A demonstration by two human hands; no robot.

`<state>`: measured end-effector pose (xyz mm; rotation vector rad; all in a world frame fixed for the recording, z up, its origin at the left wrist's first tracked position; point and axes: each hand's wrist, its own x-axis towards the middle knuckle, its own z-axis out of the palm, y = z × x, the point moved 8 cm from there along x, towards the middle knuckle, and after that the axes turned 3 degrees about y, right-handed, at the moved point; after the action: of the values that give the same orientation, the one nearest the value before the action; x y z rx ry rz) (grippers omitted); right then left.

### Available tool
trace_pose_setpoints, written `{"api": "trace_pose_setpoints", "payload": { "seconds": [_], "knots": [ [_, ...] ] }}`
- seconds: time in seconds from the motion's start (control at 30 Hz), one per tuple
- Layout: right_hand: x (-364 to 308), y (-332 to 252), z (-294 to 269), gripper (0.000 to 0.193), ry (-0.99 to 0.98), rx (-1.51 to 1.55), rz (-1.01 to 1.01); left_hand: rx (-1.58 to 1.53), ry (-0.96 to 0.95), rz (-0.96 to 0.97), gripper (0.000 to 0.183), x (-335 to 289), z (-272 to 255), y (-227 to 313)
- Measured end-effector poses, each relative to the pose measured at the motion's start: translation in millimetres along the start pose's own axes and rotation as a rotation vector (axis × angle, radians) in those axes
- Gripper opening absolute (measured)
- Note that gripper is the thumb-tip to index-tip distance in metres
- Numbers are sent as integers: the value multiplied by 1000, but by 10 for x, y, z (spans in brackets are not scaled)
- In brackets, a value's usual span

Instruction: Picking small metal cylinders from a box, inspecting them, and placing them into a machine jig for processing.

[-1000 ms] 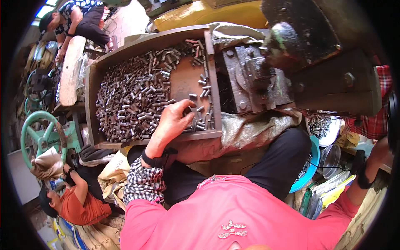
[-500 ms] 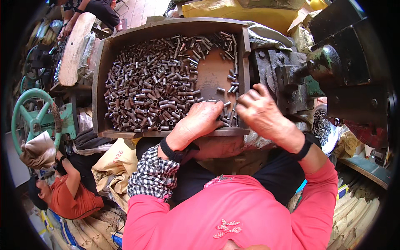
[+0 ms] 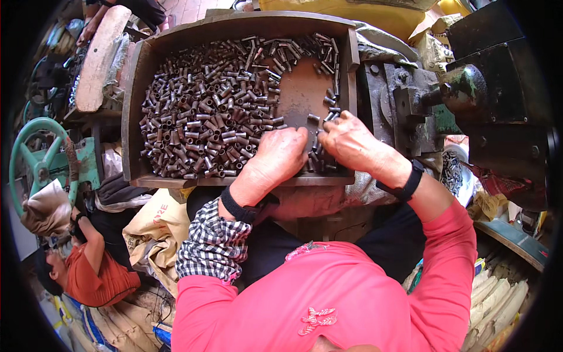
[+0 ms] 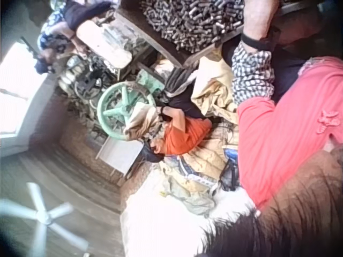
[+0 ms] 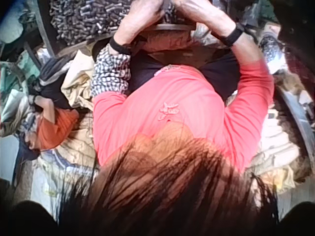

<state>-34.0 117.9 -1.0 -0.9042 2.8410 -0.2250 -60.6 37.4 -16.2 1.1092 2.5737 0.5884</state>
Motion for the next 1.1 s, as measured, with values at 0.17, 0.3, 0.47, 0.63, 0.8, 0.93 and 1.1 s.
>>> {"api": "trace_pose_setpoints", "payload": {
  "seconds": [0.17, 0.3, 0.47, 0.63, 0.8, 0.93, 1.1],
  "knots": [
    [2, 74, -163, 12, 233, 30, 17, -10, -32, -17, 18, -1, 24, 2],
    [-241, 167, -407, 15, 518, 180, 154, -78, 15, 10, 16, 5, -32, 43],
    [-291, 69, -383, 11, 450, 31, 83, -329, 154, 34, 17, 33, -177, 32],
    [-235, -15, -328, 8, 384, -22, 36, -462, 192, -69, 15, 31, -220, -107],
    [-104, 0, -378, 8, 346, -11, 67, -1076, 245, -219, 12, 51, -188, -275],
    [-18, 213, -458, 17, 488, 651, 281, -1233, 283, -280, 16, 49, -275, -445],
    [127, 220, -241, 18, 425, 1143, 447, -1334, 215, -357, 14, 12, -246, -429]
  ]
}}
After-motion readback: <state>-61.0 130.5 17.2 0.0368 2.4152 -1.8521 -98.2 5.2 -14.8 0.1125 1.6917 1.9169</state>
